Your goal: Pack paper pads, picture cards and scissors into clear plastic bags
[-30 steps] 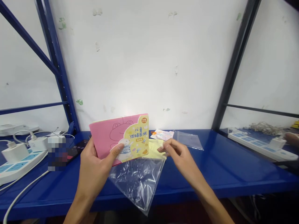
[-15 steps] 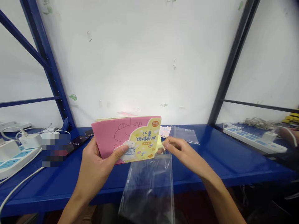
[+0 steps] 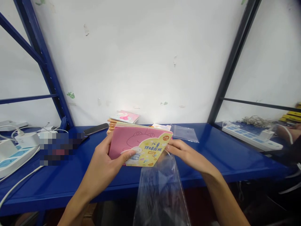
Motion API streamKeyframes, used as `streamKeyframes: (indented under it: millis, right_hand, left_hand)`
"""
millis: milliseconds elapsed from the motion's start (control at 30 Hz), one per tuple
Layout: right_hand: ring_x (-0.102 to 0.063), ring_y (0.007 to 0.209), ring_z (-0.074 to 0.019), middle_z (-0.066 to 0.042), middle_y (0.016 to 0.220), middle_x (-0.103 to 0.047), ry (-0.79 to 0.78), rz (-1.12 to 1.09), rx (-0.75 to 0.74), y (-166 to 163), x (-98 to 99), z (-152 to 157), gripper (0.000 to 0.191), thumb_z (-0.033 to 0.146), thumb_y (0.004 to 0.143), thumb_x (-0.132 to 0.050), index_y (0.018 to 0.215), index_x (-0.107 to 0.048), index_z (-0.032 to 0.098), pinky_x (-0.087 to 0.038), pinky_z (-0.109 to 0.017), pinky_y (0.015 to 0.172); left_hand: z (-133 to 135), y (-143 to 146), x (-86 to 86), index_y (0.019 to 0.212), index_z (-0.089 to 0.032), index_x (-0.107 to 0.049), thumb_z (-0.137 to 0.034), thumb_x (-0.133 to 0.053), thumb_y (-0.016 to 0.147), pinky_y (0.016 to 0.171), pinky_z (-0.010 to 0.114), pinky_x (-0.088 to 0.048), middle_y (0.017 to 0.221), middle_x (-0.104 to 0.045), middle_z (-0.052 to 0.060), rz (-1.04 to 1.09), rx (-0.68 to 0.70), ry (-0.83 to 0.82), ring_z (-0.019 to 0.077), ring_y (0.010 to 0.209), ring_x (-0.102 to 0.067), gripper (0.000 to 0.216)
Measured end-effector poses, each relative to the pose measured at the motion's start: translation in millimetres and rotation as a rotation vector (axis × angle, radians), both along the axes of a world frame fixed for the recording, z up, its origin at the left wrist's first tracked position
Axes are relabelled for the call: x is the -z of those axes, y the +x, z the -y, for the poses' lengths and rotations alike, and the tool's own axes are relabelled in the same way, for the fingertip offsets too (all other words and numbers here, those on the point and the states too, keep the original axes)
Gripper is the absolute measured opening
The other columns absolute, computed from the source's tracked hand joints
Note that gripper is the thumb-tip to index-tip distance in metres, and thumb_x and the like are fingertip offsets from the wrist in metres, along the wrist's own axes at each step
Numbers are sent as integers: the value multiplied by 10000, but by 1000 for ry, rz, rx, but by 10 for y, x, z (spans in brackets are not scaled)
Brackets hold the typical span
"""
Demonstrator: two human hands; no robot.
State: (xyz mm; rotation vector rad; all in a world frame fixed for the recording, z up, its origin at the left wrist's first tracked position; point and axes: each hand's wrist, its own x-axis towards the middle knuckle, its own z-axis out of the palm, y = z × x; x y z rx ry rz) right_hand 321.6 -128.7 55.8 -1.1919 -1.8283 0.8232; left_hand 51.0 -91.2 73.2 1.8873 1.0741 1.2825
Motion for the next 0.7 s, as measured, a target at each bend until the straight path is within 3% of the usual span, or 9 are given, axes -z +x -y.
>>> streamKeyframes:
  millis: [100,233,333,500,600,700]
  right_hand:
    - [-695,1010,-243,-53,1097,-769,43,113,65,-4,-44,55,325,432,1039,-487,1085,-745,239,-516,-385,897]
    - [-721,905,-223,-22,946,-795,136,225,242,-38,-116,175,277,371,1029,-521,904,-732,243,-508,-365,849]
    - [-731,904,-219,-7,888,-806,115,218,206,-43,-132,210,299,372,1035,-517,853,-719,247,-503,-367,872]
    - [-756,838,-203,-11,858,-801,101,149,137,-32,-111,136,249,347,1042,-515,1063,-740,242,-524,-352,846]
    - [-761,837,-186,-16,956,-802,133,154,121,-23,-107,112,263,306,1044,-504,1161,-732,245,-532,-332,833]
    - [-758,865,-189,-2,927,-802,147,198,164,-8,-119,145,250,294,1036,-515,1131,-741,250,-532,-328,839]
  left_hand:
    - [-16,29,13,1198,-209,-660,-490,-793,777,767,356,-658,1129,-771,73,13,70,-56,300,1008,-747,523]
    - [-21,49,32,1147,-181,-671,-480,-811,760,728,342,-662,1118,-779,94,44,48,-46,302,982,-756,508]
    - [-17,74,58,1081,-158,-684,-485,-826,741,734,345,-663,1102,-786,112,102,-11,-1,305,960,-762,493]
    - [-20,171,128,1153,-146,-687,-486,-829,739,753,365,-667,1111,-787,118,174,-51,40,313,973,-764,554]
    - [-32,218,160,1173,-143,-682,-479,-826,741,778,392,-668,1108,-789,123,190,-40,40,323,990,-763,566]
    - [-32,235,165,1129,-128,-682,-484,-827,732,733,395,-674,1084,-795,140,208,12,-34,335,969,-770,552]
